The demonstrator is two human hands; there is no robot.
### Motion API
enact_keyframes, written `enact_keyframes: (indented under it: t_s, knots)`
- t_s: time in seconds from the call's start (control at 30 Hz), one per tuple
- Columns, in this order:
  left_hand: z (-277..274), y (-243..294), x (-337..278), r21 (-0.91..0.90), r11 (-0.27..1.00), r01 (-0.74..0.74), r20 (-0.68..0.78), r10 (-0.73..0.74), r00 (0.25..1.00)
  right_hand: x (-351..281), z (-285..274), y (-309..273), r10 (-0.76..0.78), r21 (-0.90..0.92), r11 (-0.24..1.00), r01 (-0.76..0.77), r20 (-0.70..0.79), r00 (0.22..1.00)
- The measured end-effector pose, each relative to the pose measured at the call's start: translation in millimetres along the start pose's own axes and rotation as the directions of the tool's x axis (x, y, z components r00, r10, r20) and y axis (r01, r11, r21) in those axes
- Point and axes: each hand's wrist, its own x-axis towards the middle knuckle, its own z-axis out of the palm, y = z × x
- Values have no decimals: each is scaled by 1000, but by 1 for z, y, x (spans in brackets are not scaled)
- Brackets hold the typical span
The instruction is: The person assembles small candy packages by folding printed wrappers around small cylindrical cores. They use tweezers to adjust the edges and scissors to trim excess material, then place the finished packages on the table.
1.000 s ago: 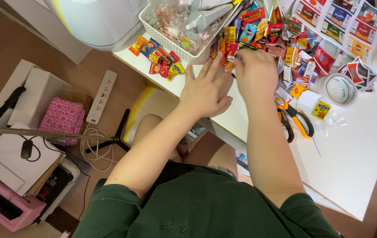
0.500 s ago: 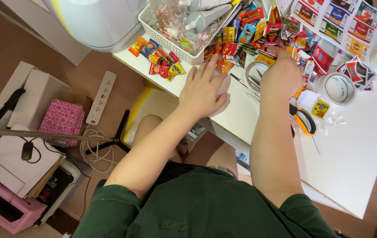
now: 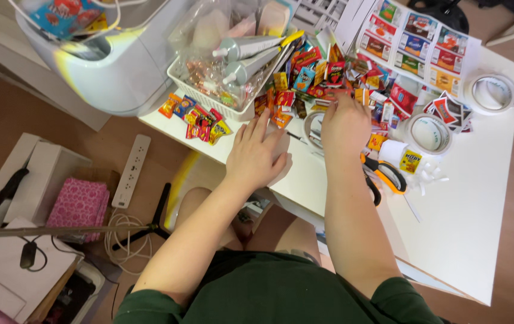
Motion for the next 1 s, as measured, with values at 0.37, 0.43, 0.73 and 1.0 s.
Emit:
enact_keyframes:
  t_s: [0.37, 0.43, 0.73, 1.0]
  knots:
    - [-3, 2, 0, 10, 1000, 13, 15, -13, 1000, -4, -8, 0, 112, 6, 993, -119, 295, 949]
    - [-5, 3, 0, 2, 1000, 22, 27, -22, 999, -4, -3, 3, 126, 2, 991, -134, 325, 937]
    - [-9, 5, 0, 5, 999, 42, 62, -43, 997, 0, -8, -4, 121, 257, 957, -133, 64, 991]
    - [32, -15, -3, -58, 997, -51, -232, 36, 972, -3, -26, -46, -46, 659, 743, 120, -130, 991]
